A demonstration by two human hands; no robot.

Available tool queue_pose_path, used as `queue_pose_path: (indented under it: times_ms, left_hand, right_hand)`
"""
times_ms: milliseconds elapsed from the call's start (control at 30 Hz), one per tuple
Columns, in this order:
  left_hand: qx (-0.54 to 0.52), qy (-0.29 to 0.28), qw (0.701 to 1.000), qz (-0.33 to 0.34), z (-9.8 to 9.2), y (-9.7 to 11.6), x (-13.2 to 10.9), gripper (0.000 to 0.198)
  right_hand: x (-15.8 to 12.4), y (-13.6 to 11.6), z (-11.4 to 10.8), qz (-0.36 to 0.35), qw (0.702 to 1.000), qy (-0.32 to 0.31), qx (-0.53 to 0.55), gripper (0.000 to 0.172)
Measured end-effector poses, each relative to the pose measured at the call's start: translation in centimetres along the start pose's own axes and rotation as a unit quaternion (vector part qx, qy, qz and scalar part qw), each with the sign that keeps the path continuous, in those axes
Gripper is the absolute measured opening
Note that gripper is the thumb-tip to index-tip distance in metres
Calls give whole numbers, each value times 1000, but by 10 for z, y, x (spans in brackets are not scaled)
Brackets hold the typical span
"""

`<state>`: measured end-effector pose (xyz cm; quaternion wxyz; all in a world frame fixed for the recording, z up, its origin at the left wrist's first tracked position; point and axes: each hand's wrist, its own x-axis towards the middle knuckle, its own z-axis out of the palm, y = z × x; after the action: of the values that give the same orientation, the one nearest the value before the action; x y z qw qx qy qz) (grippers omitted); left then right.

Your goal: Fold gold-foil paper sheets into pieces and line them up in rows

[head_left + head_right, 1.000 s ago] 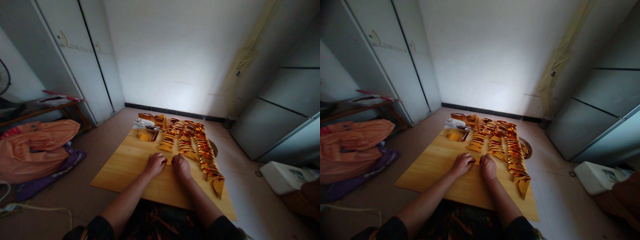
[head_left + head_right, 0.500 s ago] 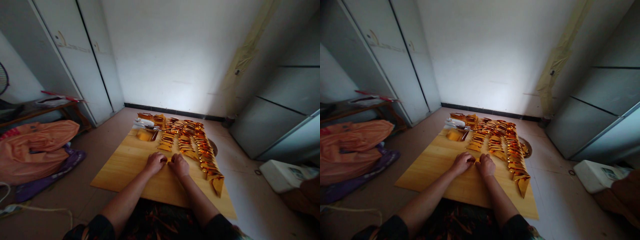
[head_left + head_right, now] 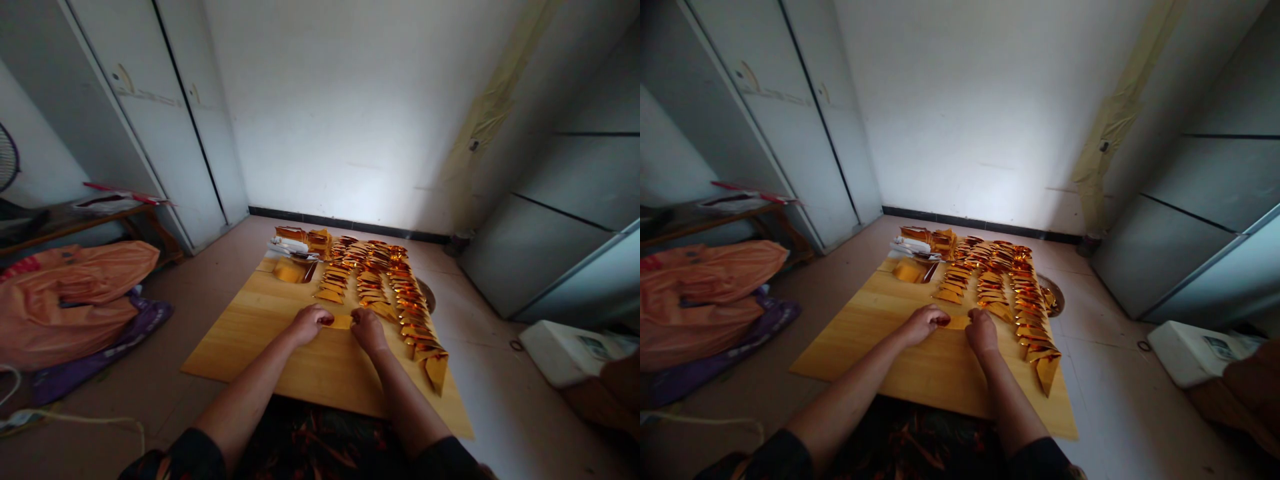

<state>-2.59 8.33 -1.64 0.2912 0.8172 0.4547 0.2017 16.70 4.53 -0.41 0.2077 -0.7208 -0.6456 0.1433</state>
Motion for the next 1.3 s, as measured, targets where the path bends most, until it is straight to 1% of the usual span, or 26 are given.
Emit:
queue_pose_path:
  times_ms: [100,200,300,433,533,633,767,833,933,1033,1100,1300]
  left_hand:
    - [-15,6,1000,13,2,-3,-2,45]
    - [-25,36,999,28,4,-4,-5,48]
    - [-35,65,997,25,6,-3,-10,50]
    - [-26,95,995,16,6,0,-12,44]
    - [-16,123,992,-3,7,3,-11,38]
    - [-6,140,990,-9,9,5,-12,31]
    - [13,156,988,0,8,10,-16,22]
    - [26,161,987,11,7,12,-18,18]
    - [59,159,985,39,6,13,-21,16]
    - [89,147,983,63,6,14,-23,15]
    - [99,138,983,70,6,15,-24,15]
    - [94,124,982,105,4,12,-29,12]
  right_hand:
    - [-1,-2,-1,2,1000,-6,-14,31]
    - [-3,-4,-3,-3,1000,-14,-15,29]
    - [-5,-6,-5,-6,1000,-4,-19,29]
    - [-6,-6,-5,-7,1000,7,-12,25]
    - [-7,-4,-5,-15,1000,21,12,23]
    - [-9,-3,-2,-38,997,43,50,21]
    - [-13,-4,1,-68,991,66,95,18]
    - [-15,-5,0,-79,990,60,97,18]
    - [-19,-6,-3,-103,992,38,63,18]
    - [-22,-2,-7,-150,988,26,14,20]
    - [-23,2,-8,-184,983,22,3,21]
    - [-21,16,-9,-257,964,-13,59,18]
